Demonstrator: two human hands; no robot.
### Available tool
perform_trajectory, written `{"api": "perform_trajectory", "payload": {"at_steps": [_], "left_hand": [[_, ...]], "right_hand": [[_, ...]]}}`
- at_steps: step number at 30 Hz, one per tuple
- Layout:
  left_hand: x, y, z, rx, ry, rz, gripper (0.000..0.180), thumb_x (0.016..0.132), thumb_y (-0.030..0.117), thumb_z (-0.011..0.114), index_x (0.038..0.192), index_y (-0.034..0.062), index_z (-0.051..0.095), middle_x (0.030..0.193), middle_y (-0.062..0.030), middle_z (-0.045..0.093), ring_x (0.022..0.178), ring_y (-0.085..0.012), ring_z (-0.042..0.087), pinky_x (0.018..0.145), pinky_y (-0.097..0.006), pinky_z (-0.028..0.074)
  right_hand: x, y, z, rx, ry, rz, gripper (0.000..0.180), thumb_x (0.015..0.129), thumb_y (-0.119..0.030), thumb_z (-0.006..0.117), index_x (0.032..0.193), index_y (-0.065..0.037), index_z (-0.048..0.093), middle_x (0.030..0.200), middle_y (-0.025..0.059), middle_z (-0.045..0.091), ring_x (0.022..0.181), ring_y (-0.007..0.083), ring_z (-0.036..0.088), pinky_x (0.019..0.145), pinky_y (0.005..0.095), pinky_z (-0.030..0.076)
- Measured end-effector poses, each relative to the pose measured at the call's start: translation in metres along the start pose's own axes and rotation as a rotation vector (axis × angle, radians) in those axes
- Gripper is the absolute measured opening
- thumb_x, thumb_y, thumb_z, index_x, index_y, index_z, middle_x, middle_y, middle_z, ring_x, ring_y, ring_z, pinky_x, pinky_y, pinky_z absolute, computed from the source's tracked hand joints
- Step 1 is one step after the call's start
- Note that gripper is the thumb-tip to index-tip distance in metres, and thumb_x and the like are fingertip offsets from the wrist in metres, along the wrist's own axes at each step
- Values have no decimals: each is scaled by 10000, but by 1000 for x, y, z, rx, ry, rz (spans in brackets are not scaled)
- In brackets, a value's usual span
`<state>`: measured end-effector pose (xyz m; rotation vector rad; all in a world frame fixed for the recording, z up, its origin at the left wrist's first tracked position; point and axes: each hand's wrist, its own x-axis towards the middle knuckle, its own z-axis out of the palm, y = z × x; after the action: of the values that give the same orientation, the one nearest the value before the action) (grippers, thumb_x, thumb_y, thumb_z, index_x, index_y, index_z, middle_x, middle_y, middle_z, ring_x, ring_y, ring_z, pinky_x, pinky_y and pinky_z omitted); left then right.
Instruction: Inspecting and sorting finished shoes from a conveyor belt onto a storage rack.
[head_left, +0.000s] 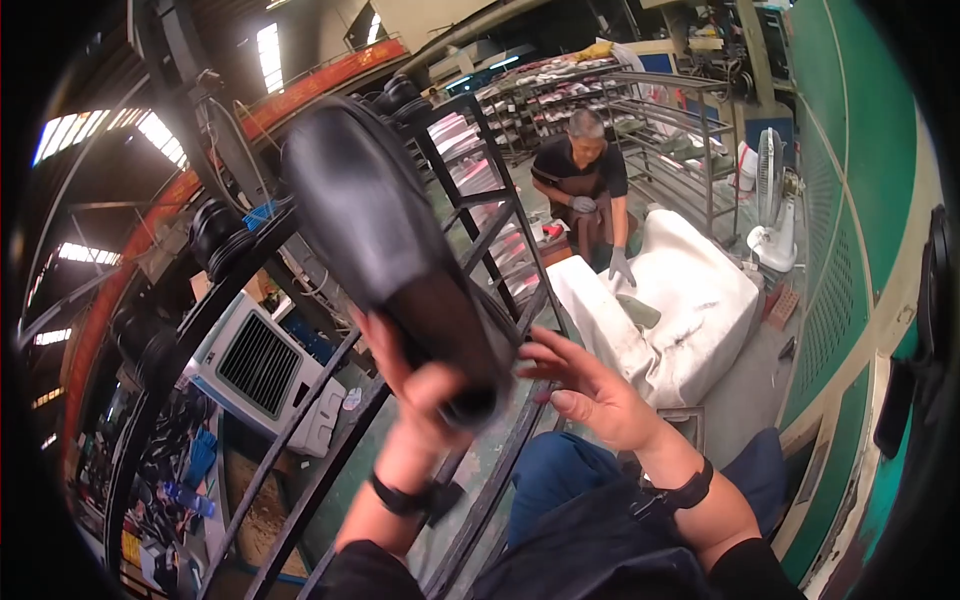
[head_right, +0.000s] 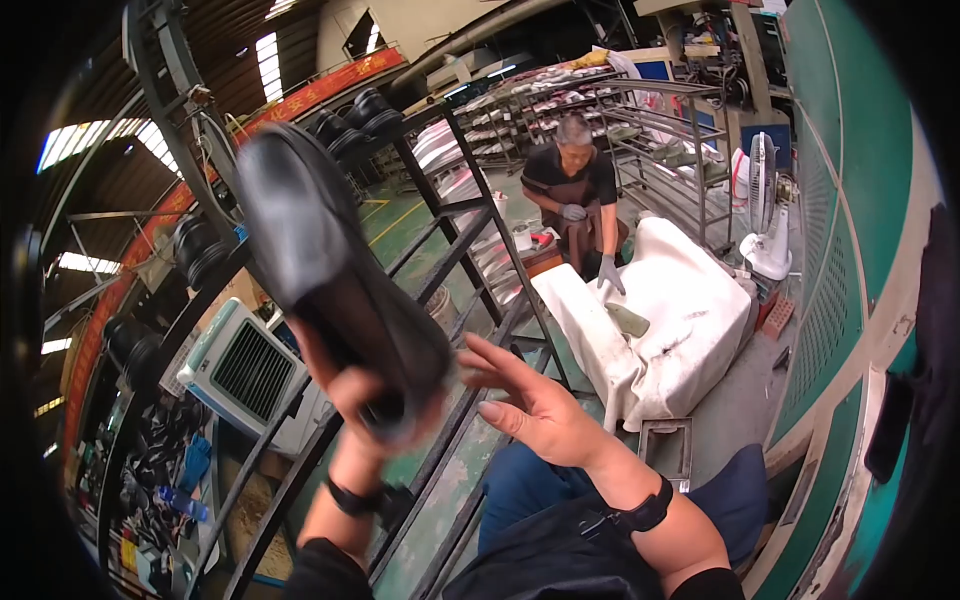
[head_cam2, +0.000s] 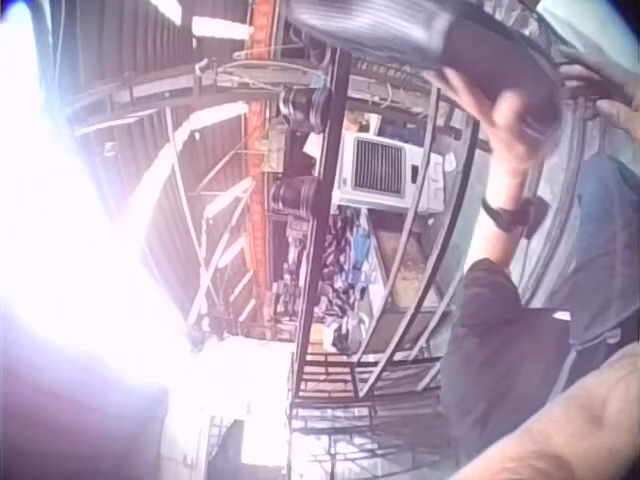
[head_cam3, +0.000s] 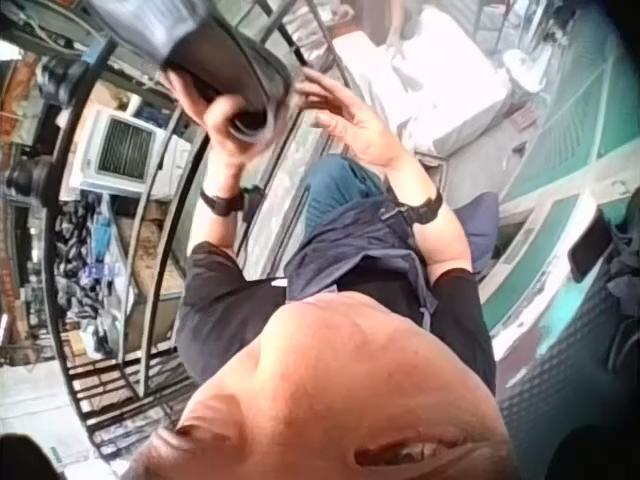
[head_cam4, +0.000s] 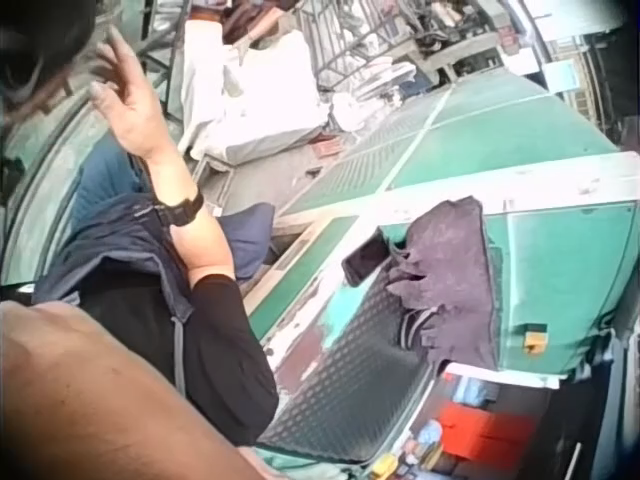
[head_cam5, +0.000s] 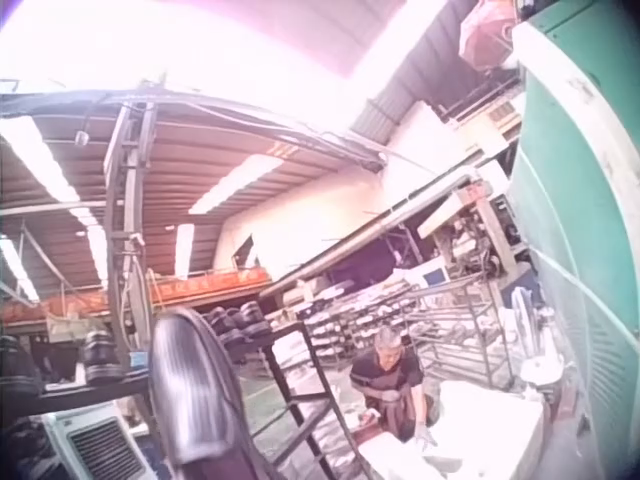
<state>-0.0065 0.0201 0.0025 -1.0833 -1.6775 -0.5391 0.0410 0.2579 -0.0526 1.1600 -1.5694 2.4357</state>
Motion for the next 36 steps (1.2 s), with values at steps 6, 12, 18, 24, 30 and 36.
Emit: {"api": "perform_trajectory", "payload": {"at_steps": [6, 12, 18, 24, 30, 36], "left_hand": [[152, -103, -65, 422, 116, 107, 685, 687, 179, 861, 1208, 112, 421, 1598, -253, 213, 1474, -484, 218, 1196, -551, 218], [173, -161, -96, 318, 125, -266, 778, 797, 124, 759, 1452, 46, 348, 1556, -253, 294, 1462, -388, 285, 1192, -413, 266], [165, -154, -90, 759, 12, -173, 538, 899, -3, 580, 1406, 170, 538, 1569, -149, 373, 1446, -355, 367, 1194, -458, 284], [169, -149, -144, 1324, 120, -145, 472, 867, 308, 671, 1303, 133, 626, 1474, -92, 516, 1446, -285, 384, 1191, -548, 246], [178, -144, -183, 1258, -141, -649, 472, 891, 391, 660, 1211, 48, 608, 1375, -150, 549, 1356, -358, 444, 1109, -508, 356], [153, -182, -212, 911, 119, -260, 354, 909, 223, 667, 1129, -32, 561, 1203, -215, 569, 1161, -379, 539, 1013, -421, 426]], "right_hand": [[-63, 54, -32, -123, 106, 415, 379, 1024, -204, 579, 1339, 6, 601, 1143, 128, 706, 974, 160, 698, 802, 272, 528], [-93, 55, -55, -120, 257, 526, 358, 1022, -208, 576, 1292, 21, 628, 1115, 127, 709, 955, 176, 711, 789, 283, 543], [-108, 59, -65, -136, 303, 584, 346, 1017, -208, 579, 1276, 12, 642, 1113, 129, 708, 921, 177, 716, 782, 286, 545], [-117, 66, -74, -165, 295, 599, 333, 1016, -200, 571, 1260, 11, 654, 1103, 134, 713, 925, 178, 717, 780, 285, 547], [-114, 65, -83, -160, 344, 614, 328, 1013, -192, 573, 1253, 15, 657, 1081, 132, 714, 902, 179, 714, 773, 286, 555], [-110, 67, -79, -153, 314, 638, 329, 1009, -186, 576, 1252, 21, 654, 1080, 131, 712, 910, 173, 710, 772, 288, 556]]}}
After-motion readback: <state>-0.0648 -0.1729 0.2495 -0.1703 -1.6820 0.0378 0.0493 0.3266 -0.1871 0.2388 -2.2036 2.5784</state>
